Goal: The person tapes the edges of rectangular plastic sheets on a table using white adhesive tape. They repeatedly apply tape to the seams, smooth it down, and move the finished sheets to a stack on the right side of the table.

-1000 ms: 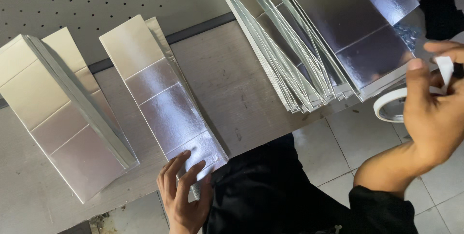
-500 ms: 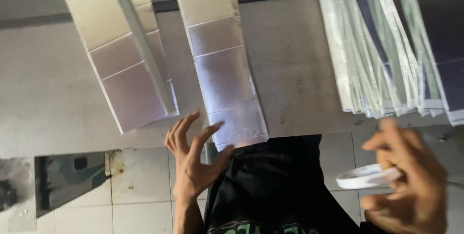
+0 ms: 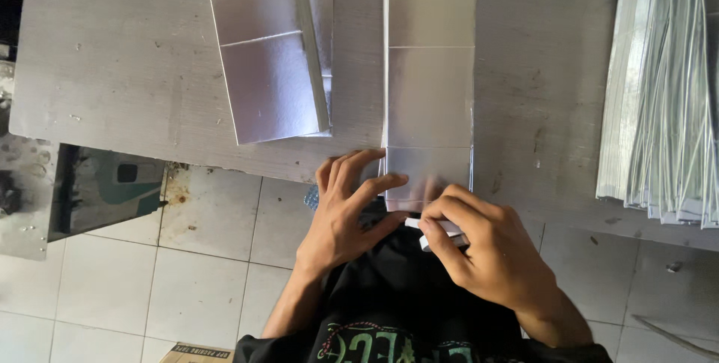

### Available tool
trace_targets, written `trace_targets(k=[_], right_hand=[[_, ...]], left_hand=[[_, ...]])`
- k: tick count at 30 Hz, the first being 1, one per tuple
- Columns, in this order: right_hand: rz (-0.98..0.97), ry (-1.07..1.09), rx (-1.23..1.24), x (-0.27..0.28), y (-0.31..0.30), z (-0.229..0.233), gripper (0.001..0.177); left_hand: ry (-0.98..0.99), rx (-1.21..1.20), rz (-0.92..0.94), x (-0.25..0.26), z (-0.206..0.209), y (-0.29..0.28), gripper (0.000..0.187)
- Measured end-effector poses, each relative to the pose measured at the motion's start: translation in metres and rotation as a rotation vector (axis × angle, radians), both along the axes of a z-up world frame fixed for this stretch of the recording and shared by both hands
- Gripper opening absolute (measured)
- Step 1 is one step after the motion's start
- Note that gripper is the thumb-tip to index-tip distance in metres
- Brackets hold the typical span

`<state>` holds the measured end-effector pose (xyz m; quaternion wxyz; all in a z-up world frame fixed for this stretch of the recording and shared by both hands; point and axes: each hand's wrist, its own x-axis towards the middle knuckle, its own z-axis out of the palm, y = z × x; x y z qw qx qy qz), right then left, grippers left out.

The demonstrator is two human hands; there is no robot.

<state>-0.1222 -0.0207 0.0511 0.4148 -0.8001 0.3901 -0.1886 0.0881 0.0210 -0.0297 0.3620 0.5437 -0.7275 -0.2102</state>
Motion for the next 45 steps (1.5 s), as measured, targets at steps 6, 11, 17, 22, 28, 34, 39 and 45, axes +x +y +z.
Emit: trace_targets(k=[6, 11, 17, 22, 28, 34, 39, 45], right_hand=[[-0.061, 0.209, -0.152, 0.017, -0.004, -0.016, 0.015], [-0.087, 0.269, -0.234, 0.026, -0.001, -0.016, 0.015], [-0.08, 0.265, -0.268, 0.028, 0.0, -0.017, 0.017], [-0.083, 0.284, -0.309, 0.028, 0.002, -0.023, 0.014], [-0.087, 0.3, -0.358, 0.029, 0.004, -0.024, 0.015], [-0.09, 0.31, -0.384, 0.03, 0.005, -0.025, 0.016], [-0.066, 0.314, -0.403, 0.03, 0.005, -0.026, 0.015], [-0.014, 0.484, -0.573, 0.032, 0.008, -0.024, 0.016]], left_hand=[[0.036, 0.051, -0.034, 0.004, 0.006, -0.001, 0.045], [0.159, 0.162, -0.156, 0.013, 0.012, 0.001, 0.053], [0.155, 0.15, -0.115, 0.011, 0.013, 0.0, 0.05], [0.169, 0.148, -0.093, 0.009, 0.011, 0.0, 0.048], [0.167, 0.14, -0.075, 0.008, 0.01, 0.0, 0.039], [0.166, 0.115, -0.045, 0.005, 0.012, -0.001, 0.031], [0.147, 0.126, -0.033, 0.003, 0.012, -0.002, 0.031], [0.112, 0.096, 0.009, -0.001, 0.012, -0.004, 0.026]])
